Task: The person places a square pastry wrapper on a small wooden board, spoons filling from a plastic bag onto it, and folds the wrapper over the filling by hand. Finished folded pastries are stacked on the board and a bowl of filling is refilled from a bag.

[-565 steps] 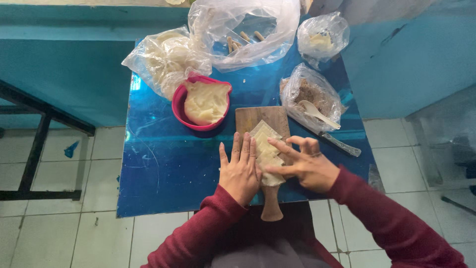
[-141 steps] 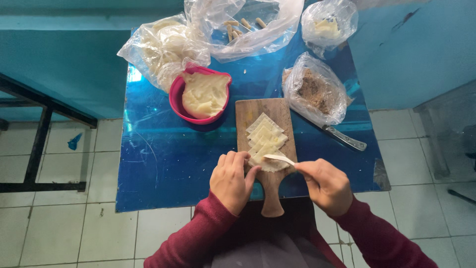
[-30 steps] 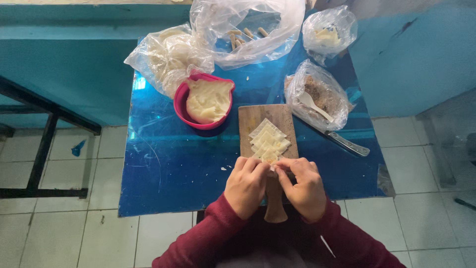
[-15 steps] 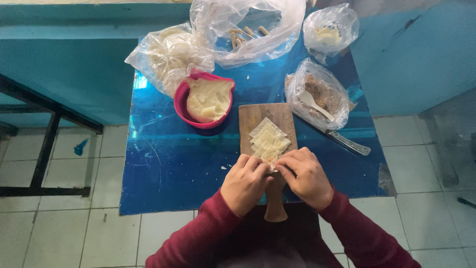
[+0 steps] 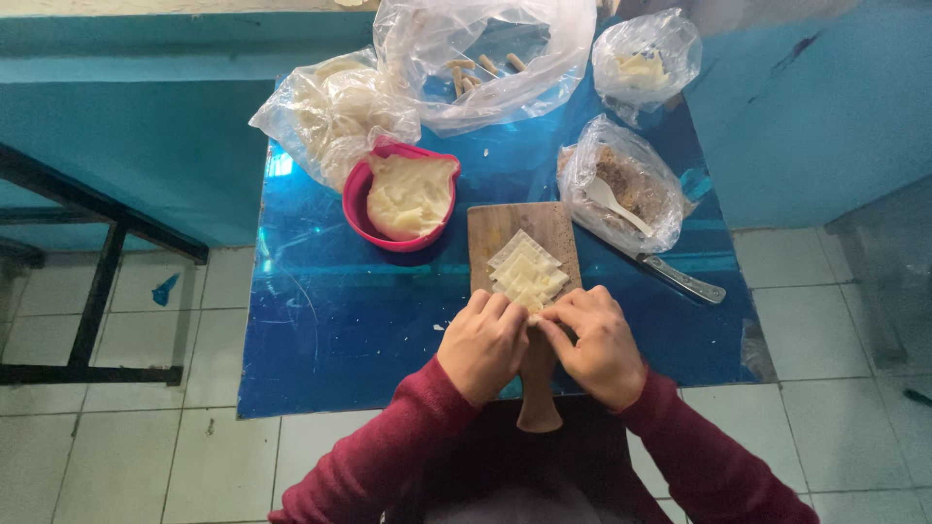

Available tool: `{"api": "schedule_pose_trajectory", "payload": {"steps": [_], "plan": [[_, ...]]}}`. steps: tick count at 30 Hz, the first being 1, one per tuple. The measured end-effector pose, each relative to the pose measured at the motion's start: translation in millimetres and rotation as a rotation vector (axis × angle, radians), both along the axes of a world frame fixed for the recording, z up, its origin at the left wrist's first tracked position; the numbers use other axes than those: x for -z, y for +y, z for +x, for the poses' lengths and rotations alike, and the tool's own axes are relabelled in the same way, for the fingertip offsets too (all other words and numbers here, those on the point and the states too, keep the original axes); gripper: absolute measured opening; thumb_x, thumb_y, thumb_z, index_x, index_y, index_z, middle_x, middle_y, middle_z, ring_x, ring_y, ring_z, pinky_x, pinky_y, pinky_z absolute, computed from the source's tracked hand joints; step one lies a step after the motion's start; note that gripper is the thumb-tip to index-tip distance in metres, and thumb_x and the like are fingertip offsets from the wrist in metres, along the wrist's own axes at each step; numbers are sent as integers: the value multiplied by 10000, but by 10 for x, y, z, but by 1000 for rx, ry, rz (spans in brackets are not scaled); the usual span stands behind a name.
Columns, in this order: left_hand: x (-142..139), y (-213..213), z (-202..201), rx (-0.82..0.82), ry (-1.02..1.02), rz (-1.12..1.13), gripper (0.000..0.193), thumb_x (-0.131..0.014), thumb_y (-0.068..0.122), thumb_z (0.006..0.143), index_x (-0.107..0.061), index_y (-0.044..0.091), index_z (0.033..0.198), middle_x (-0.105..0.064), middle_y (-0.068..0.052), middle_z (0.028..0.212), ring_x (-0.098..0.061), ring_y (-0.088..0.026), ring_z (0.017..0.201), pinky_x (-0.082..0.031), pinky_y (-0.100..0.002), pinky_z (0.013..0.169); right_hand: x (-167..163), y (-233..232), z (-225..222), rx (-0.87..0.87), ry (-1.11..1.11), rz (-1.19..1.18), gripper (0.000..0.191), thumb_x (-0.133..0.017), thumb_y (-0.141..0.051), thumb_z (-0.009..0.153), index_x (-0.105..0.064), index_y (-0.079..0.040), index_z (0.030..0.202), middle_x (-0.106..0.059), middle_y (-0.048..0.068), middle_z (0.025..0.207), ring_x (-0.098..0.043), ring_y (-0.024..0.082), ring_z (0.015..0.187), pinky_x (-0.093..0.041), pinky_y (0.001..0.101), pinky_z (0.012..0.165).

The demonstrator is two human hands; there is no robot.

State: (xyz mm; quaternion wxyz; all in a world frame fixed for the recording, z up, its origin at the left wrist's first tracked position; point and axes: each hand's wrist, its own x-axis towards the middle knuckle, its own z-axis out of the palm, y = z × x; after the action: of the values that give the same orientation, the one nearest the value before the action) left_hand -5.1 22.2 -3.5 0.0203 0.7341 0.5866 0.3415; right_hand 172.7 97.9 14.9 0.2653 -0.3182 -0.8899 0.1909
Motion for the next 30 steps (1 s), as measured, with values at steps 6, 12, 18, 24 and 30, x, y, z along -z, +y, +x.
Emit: {"api": "schedule_pose_trajectory", "payload": {"steps": [6, 12, 18, 24, 30], "plan": [[58, 78, -12, -40, -130, -101, 97, -652, 140, 883, -630, 49, 908, -644, -134, 887, -595, -343, 873, -499, -426, 798, 104, 9, -107, 156, -47, -69, 96, -751, -206, 829, -733, -114, 807, -685, 23, 862, -598, 263, 861, -447, 399, 778], [93, 157, -33, -57, -168, -204, 137, -680, 182, 887, -635, 53, 897, -666, -129, 891, -606, -346, 889, -499, -443, 810, 65, 71, -148, 180, -136, -77, 171, -787, -262, 788, -706, -115, 755, -685, 20, 848, -603, 253, 863, -430, 406, 761], [93, 155, -48, -47, -205, -120, 160, -686, 151, 836, -625, 43, 937, -633, -135, 916, -567, -349, 909, -480, -427, 811, -18, 67, -107, 39, 1, 8, 120, -753, -187, 816, -704, -121, 904, -698, 3, 908, -595, 233, 887, -442, 374, 808], [111, 94, -72, 47, -51, -61, 180, -622, 48, 796, -632, 69, 974, -611, -115, 954, -561, -324, 950, -488, -386, 852, -81, -68, -90, 10, -78, 245, 131, -707, -111, 846, -727, -115, 975, -707, -8, 959, -599, 218, 935, -413, 376, 817], [112, 109, -134, 96, 111, -70, 79, -621, 95, 848, -615, 68, 921, -603, -117, 924, -568, -315, 929, -479, -390, 837, -101, -1, -77, -51, -131, 245, 102, -695, -136, 859, -731, -121, 953, -690, -20, 935, -580, 223, 914, -418, 387, 806]]}}
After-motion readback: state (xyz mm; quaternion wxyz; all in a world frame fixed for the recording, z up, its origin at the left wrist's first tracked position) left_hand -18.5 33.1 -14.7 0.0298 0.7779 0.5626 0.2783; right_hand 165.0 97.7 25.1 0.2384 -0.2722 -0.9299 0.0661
